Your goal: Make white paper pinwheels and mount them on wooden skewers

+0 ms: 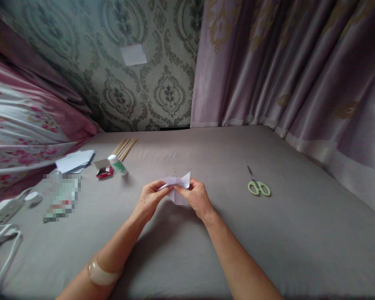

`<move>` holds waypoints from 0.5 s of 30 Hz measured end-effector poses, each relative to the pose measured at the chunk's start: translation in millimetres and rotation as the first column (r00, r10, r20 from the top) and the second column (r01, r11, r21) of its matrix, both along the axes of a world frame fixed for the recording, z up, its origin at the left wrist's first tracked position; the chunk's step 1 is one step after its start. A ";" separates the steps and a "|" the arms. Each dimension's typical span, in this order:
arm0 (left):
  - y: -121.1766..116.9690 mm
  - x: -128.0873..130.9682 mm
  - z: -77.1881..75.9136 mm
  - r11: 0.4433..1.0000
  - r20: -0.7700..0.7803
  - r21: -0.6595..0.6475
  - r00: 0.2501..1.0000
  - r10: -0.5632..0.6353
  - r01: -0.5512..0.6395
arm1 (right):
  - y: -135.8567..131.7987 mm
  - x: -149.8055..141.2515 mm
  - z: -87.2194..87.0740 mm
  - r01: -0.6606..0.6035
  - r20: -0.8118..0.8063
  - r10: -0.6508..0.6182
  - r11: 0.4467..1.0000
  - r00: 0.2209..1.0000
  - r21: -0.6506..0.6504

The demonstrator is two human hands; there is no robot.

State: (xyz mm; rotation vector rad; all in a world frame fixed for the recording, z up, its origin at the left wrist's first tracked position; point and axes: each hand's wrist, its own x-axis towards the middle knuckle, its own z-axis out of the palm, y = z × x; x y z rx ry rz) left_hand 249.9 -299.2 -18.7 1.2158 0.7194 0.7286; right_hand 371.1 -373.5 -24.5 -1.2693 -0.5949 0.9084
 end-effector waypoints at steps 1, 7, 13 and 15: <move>-0.1 0.0 0.2 1.000 -0.006 0.001 1.000 0.000 0.000 | 0.0 0.6 -0.5 -0.004 0.010 0.004 1.000 1.000 -0.001; 1.4 0.6 -0.4 1.000 0.022 0.009 1.000 -0.020 0.020 | -0.8 4.0 -1.4 -0.048 0.071 0.050 0.998 0.996 -0.032; 4.3 0.0 -4.5 0.999 0.008 -0.033 1.000 -0.015 0.015 | -0.5 5.7 -7.3 -0.056 0.088 0.060 0.997 0.994 -0.047; 4.7 -0.5 -5.2 0.999 -0.006 -0.033 1.000 -0.011 0.011 | 0.2 5.3 -10.6 -0.070 0.086 0.072 0.997 0.994 -0.023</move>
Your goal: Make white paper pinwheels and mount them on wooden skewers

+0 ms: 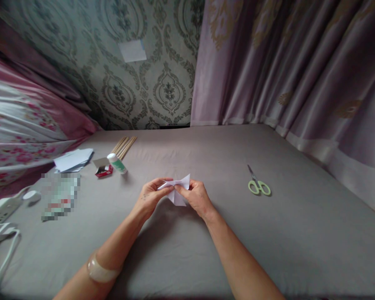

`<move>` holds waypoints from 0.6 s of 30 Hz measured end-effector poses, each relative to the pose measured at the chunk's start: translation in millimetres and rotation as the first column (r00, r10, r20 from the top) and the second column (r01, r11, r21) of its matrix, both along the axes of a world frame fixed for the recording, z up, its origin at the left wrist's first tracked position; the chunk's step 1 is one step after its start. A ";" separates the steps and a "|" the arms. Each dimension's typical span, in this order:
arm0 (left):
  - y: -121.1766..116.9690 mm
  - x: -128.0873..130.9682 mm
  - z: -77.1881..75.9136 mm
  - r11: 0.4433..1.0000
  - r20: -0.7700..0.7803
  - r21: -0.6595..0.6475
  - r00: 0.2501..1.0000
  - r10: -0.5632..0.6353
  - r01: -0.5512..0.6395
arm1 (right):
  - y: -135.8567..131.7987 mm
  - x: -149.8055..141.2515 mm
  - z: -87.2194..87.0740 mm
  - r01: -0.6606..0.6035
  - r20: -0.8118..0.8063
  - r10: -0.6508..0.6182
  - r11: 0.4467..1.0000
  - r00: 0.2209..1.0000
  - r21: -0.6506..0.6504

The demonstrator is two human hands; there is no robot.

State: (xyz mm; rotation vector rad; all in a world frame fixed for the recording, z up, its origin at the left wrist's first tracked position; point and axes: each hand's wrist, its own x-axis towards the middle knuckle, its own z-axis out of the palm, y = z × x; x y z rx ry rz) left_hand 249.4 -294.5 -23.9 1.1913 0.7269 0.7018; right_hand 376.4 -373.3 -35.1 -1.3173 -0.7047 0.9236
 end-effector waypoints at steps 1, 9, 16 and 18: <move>0.1 -0.2 -0.2 1.000 -0.003 0.001 1.000 -0.001 0.001 | 0.3 -0.3 -1.5 -0.008 0.001 0.008 1.000 1.000 0.012; 1.3 0.4 -1.6 1.000 0.026 -0.027 1.000 -0.014 0.014 | 1.6 -1.8 -7.2 -0.020 0.014 0.019 0.999 1.000 0.025; 3.6 -1.9 -4.9 0.998 -0.036 -0.015 0.998 -0.053 0.053 | 1.5 -1.3 -5.2 -0.044 0.024 0.044 0.999 0.999 0.002; 4.1 -2.8 -6.5 0.998 -0.055 -0.019 0.997 -0.056 0.055 | 1.5 -0.8 -5.8 -0.050 0.034 0.050 0.999 0.998 0.004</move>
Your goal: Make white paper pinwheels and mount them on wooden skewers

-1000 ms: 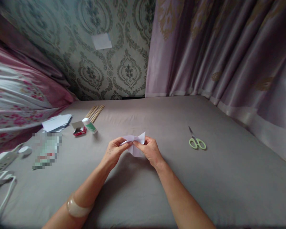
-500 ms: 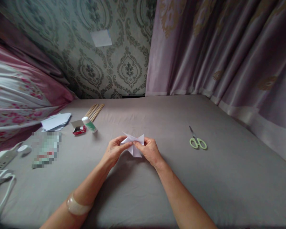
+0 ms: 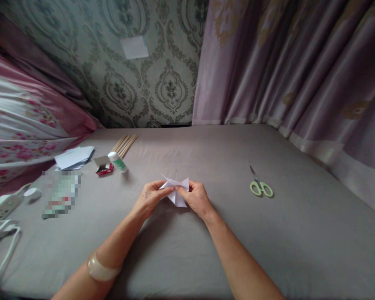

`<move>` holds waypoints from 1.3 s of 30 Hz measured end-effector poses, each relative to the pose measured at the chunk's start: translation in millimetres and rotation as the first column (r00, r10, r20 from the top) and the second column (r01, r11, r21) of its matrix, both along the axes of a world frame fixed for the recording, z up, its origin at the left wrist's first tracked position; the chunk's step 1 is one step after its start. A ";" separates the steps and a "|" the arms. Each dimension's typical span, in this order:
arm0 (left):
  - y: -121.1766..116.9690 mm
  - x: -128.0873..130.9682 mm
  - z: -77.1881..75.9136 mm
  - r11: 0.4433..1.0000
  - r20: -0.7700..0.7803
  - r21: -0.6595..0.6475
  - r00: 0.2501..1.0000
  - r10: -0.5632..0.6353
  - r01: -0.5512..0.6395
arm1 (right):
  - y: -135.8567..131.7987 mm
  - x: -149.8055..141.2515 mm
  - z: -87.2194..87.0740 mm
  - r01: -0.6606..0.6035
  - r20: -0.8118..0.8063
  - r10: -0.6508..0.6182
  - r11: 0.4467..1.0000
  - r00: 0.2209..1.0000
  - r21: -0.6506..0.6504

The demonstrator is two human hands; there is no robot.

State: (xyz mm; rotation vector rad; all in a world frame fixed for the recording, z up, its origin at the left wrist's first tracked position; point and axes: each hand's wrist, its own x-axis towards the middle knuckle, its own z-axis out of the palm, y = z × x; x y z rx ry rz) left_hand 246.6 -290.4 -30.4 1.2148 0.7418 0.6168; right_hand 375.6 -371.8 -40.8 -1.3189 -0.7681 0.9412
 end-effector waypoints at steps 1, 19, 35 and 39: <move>0.1 -0.2 -0.4 1.000 -0.003 -0.004 1.000 0.002 -0.002 | 0.1 0.2 -0.4 -0.001 0.007 0.001 1.000 1.000 0.003; -2.7 0.1 6.1 1.000 0.008 0.011 1.000 0.012 -0.012 | 0.1 -1.5 -1.2 0.050 0.018 -0.050 0.998 0.999 -0.042; -0.3 0.4 -1.6 0.999 -0.036 0.043 0.999 0.017 -0.015 | 0.3 -2.7 -4.5 0.034 0.046 -0.030 0.995 0.998 -0.090; 0.7 0.5 -1.2 0.999 -0.064 0.038 0.998 0.018 -0.016 | 1.0 -4.2 -6.4 0.035 0.045 -0.032 0.997 0.998 -0.070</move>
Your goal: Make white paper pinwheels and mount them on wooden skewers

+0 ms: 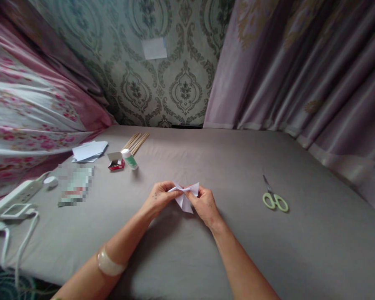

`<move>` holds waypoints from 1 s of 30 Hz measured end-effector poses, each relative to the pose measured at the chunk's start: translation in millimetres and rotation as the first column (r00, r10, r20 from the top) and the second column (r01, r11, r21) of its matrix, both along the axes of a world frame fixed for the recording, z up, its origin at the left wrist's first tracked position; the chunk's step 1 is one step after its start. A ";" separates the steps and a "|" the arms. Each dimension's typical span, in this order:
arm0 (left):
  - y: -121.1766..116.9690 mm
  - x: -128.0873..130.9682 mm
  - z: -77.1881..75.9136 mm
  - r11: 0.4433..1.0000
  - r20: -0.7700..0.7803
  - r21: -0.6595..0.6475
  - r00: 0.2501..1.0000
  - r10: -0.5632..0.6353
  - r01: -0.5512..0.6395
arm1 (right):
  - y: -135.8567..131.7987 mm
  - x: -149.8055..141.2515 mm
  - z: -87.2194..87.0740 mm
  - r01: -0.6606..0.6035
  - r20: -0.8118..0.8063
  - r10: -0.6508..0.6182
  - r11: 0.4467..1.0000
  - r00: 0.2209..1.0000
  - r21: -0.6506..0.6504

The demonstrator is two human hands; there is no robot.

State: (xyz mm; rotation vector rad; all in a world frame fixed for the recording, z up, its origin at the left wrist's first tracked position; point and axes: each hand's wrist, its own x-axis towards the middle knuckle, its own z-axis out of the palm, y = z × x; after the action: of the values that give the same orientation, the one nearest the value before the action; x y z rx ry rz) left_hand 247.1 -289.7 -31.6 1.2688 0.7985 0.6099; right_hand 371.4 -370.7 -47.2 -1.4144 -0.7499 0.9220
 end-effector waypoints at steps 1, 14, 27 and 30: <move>0.1 -0.2 1.0 1.000 -0.001 -0.009 1.000 -0.006 0.006 | 0.1 -0.7 0.3 0.004 -0.014 -0.004 1.000 1.000 0.005; -3.2 0.1 5.3 0.980 0.110 -0.200 0.994 0.015 0.007 | -0.7 2.7 13.9 0.188 -0.293 -0.180 0.982 0.939 0.000; -1.0 0.8 9.4 0.965 0.206 -0.246 0.968 0.145 -0.092 | -6.1 8.8 24.0 0.149 -0.226 -0.131 0.987 0.965 0.063; -1.8 0.8 9.8 0.980 0.220 -0.172 0.966 0.133 -0.096 | -9.0 15.7 27.9 0.105 -0.112 -0.091 0.987 0.990 0.121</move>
State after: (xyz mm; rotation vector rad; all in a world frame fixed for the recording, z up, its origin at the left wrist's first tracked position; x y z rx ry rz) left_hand 247.8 -291.5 -21.7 0.9886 0.7149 0.7568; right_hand 387.1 -379.7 -19.3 -1.2700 -0.6422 0.8510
